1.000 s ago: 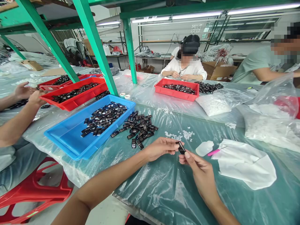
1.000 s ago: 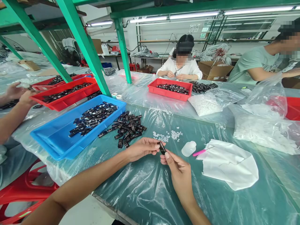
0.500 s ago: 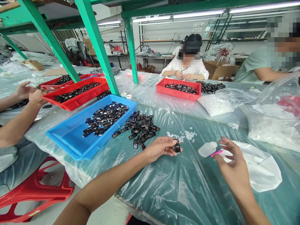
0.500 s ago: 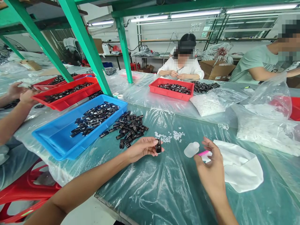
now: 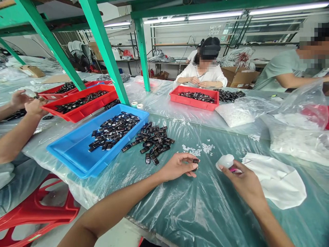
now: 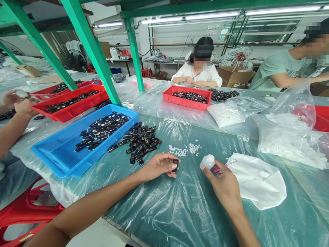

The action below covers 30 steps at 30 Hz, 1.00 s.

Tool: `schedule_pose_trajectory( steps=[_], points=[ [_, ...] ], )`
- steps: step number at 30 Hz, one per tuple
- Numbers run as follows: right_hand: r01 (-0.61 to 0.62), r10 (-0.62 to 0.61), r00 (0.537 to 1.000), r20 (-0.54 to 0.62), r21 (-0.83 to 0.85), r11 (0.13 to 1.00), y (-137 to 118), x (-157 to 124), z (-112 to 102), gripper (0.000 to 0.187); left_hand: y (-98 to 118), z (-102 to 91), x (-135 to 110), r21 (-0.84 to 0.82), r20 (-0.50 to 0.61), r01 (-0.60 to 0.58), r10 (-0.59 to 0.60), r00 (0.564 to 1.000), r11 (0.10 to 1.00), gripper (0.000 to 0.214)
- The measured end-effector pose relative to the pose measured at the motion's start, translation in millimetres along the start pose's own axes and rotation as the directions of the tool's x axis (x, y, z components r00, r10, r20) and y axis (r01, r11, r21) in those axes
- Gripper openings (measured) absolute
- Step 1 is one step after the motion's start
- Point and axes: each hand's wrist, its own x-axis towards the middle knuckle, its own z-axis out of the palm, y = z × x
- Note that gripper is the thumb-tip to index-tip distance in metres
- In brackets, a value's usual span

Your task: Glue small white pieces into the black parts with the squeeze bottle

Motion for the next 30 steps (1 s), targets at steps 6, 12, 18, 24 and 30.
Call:
schedule_pose_trajectory(
  steps=[6, 12, 18, 24, 30],
  points=[
    [-0.210, 0.028, 0.955, 0.294, 0.609, 0.765, -20.8, -18.8, 12.7, 0.037, -6.5, 1.5, -1.0, 0.198, -0.003, -0.095, 0.098, 0.995, 0.976, 0.036],
    [-0.348, 0.016, 0.930, 0.368, 0.862, 0.370, -32.0, -27.4, 20.9, 0.022, -2.9, 3.2, -2.7, 0.256, -0.007, -0.129, 0.135, 0.991, 0.958, 0.029],
    [-0.448, 0.015, 0.893, 0.449, 0.888, 0.104, -35.7, -27.8, 19.4, 0.024, -2.8, 2.9, -3.1, 0.318, -0.023, -0.134, 0.148, 0.989, 0.939, 0.025],
    [-0.492, 0.112, 0.870, 0.480, 0.860, 0.139, -33.1, -30.1, 27.0, 0.023, -3.6, 2.4, -3.3, 0.401, -0.051, -0.137, 0.172, 0.984, 0.906, 0.023],
    [-0.442, 0.166, 0.897, 0.410, 0.824, 0.354, -37.0, -36.4, 33.5, 0.029, -3.7, 3.1, -3.8, 0.500, -0.087, -0.123, 0.191, 0.978, 0.857, 0.021]
  ],
)
